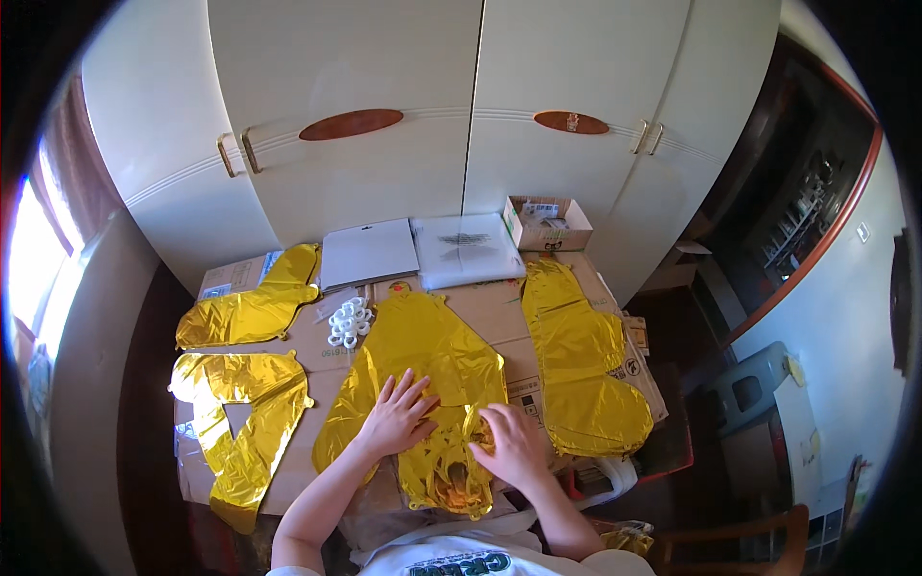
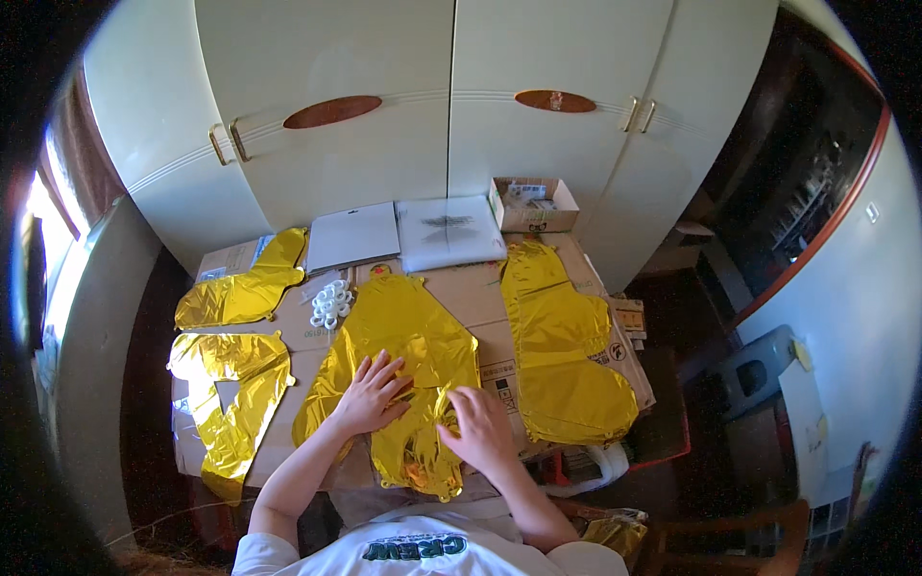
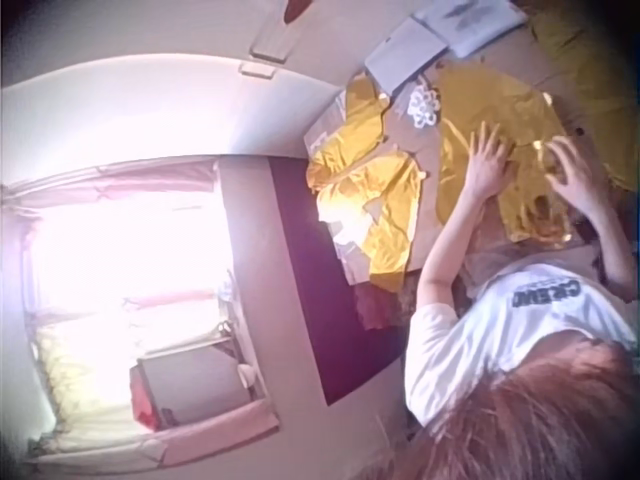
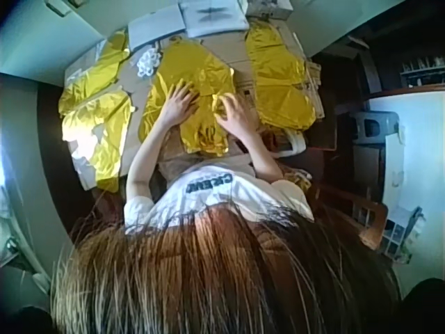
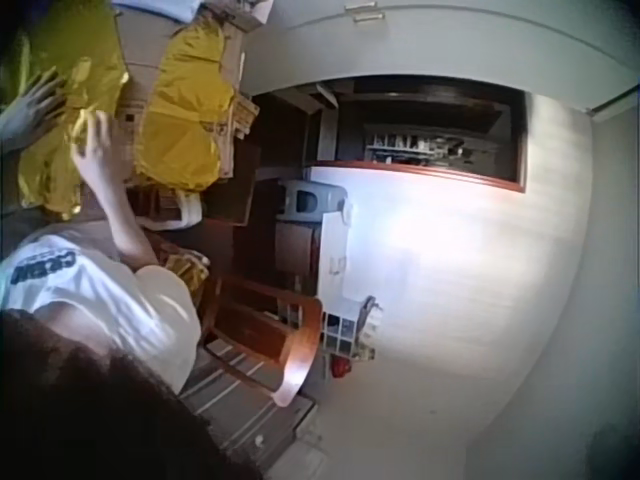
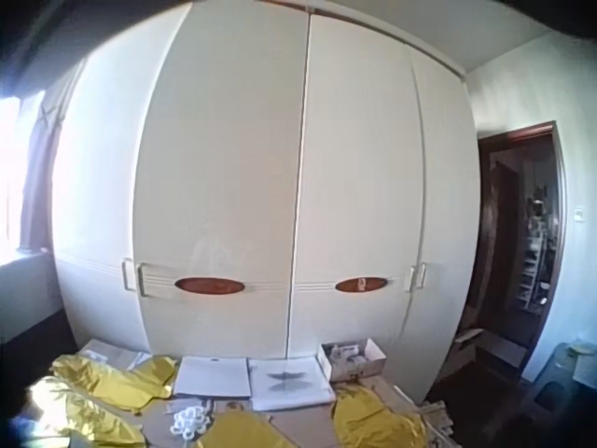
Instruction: Folding foil balloons and placing them into plastic sleeves and cardboard packaging.
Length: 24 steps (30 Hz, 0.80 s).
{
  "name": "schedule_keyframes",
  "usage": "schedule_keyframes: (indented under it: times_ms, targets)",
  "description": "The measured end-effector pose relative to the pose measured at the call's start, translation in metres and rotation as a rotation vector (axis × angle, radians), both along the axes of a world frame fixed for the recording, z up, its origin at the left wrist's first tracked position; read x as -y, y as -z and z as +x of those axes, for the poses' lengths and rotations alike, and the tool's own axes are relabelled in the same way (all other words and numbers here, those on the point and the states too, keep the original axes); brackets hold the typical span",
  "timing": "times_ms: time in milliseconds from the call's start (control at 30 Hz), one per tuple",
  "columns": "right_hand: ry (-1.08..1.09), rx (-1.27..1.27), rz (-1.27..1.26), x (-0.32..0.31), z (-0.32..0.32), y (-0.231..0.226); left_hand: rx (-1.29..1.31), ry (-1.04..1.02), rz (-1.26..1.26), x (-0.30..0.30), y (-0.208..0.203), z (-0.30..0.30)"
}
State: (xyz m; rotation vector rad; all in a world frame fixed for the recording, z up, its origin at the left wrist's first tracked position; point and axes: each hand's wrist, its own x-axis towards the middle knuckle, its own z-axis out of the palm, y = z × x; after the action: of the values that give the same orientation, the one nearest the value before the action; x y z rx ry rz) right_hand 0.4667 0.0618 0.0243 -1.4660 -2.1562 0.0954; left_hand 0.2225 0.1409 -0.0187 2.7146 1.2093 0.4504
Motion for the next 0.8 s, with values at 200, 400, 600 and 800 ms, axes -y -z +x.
schedule_keyframes:
  times_ms: [200,400,600,800]
  targets:
    - [-0.206,0.187,-0.159,0.014,0.040,0.013,0.011,0.025,-0.003,-0.002,0.000,0.003]
    - [-0.164,0.108,-0.078,0.015,0.042,0.032,0.021,0.048,-0.026,-0.002,-0.003,0.003]
    - [-0.052,-0.136,0.114,0.019,0.028,0.052,0.048,0.043,-0.054,-0.002,-0.003,0.003]
    - [-0.230,-0.212,0.121,0.024,-0.004,0.042,0.058,0.051,-0.029,-0.005,0.005,0.000]
